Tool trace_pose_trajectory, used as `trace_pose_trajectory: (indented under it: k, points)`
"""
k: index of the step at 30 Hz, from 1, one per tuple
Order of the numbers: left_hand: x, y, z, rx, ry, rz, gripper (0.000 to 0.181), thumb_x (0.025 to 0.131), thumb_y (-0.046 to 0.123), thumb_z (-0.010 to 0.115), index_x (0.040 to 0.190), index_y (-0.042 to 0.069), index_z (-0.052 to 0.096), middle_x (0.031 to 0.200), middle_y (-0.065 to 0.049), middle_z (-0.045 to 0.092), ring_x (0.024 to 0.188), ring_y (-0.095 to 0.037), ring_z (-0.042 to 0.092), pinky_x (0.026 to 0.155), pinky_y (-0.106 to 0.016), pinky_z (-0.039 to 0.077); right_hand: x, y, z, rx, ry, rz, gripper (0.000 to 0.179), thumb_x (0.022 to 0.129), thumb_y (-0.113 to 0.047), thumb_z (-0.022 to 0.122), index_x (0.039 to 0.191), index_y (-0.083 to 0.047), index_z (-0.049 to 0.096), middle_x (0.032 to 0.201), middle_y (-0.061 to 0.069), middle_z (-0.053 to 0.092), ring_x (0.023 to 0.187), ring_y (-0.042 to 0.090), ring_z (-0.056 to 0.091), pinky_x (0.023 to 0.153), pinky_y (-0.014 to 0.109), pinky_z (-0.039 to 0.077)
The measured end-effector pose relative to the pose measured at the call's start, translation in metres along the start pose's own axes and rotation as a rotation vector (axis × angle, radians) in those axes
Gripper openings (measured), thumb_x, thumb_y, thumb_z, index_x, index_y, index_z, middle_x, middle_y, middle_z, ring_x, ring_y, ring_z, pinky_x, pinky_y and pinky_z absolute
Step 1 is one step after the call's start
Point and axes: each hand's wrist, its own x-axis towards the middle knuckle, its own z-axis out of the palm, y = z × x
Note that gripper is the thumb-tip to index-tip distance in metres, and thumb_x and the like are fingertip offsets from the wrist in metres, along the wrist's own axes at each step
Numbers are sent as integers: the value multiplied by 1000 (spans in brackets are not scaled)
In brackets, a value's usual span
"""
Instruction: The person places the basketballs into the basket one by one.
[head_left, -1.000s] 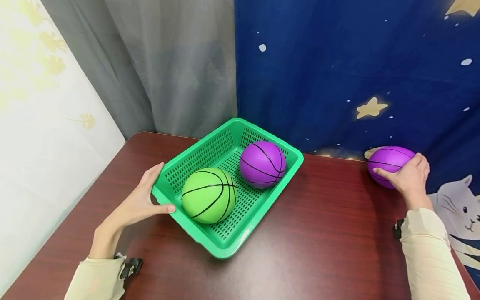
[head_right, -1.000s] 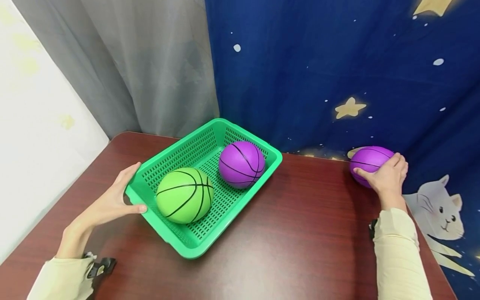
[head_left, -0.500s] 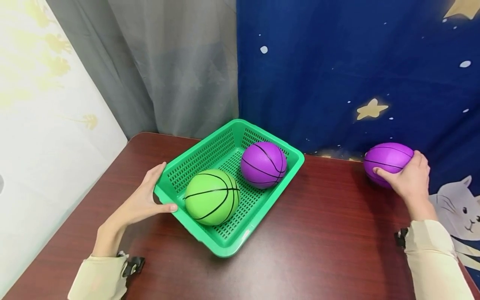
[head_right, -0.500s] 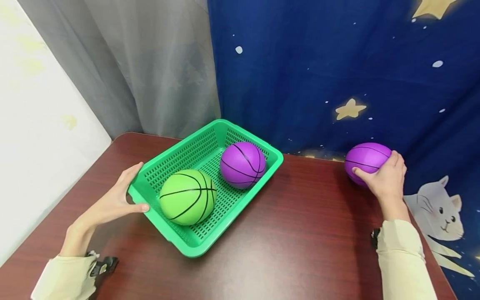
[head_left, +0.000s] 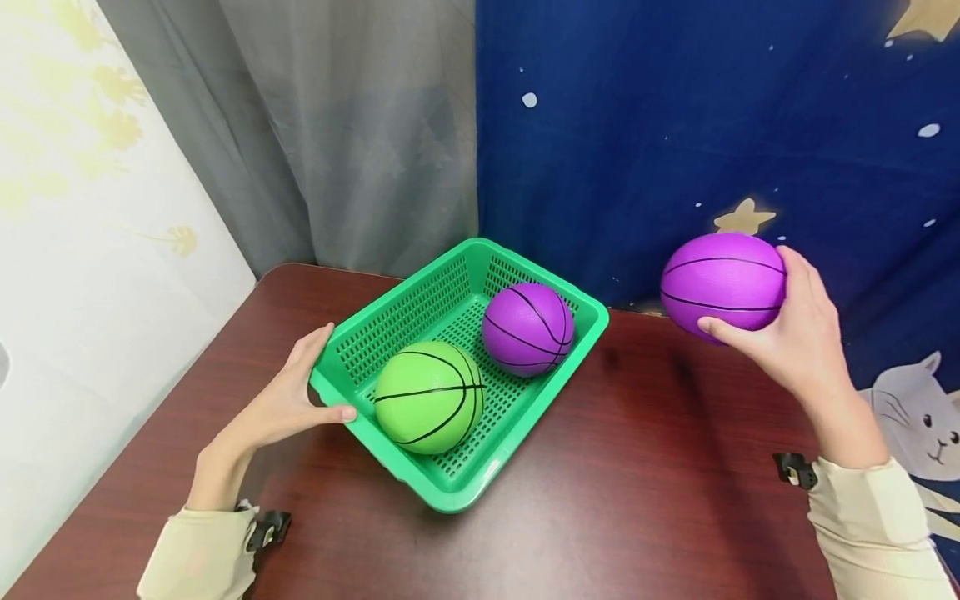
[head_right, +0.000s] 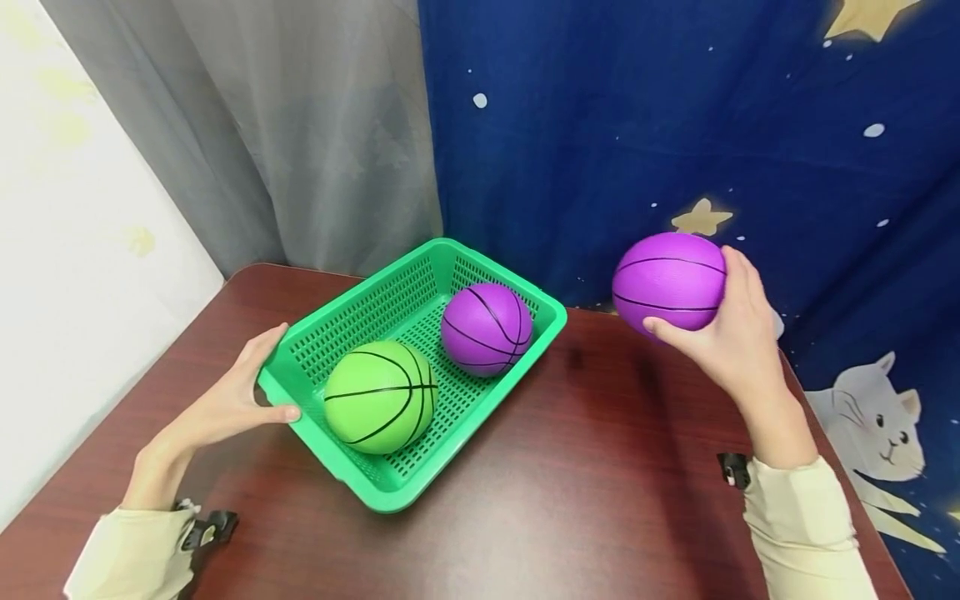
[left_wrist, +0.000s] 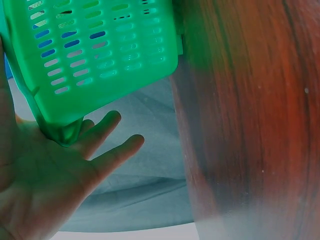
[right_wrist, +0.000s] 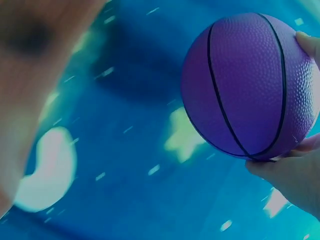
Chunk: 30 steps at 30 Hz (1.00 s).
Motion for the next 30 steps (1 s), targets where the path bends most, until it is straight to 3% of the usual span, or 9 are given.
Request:
trace_pose_trajectory:
  k: [7,17,26,30]
  points:
    - [0,0,1,-1,1,0,106,61,34,76,136,35,1,140,8,4,124,-17,12,85,-53,31,15,-63,7,79,-41,-117,103,44,-35,83,132,-24,31,127,4,38,110,27,38,79,55,31]
    - [0,2,0,-2,0,1,106,61,34,76,136,35,1,140,6,5,123,-18,12,85,-52,32,54,-144,52,168,-188,-381,102,47,-49,77,131,-13,32,129,0,35,110,18,39,83,43,37]
    - [1,3,0,-1,2,9,105,62,33,75,137,34,2,140,5,4,123,-18,12,85,-52,32,69,-184,112,180,-410,-432,106,51,-60,69,132,-7,26,132,7,30,116,16,33,91,36,32]
    - [-1,12,-2,-1,1,15,104,63,30,75,138,29,2,140,0,5,123,-21,13,85,-53,31,69,-195,137,166,-472,-458,107,53,-61,67,134,-6,22,134,8,26,119,16,28,92,34,31]
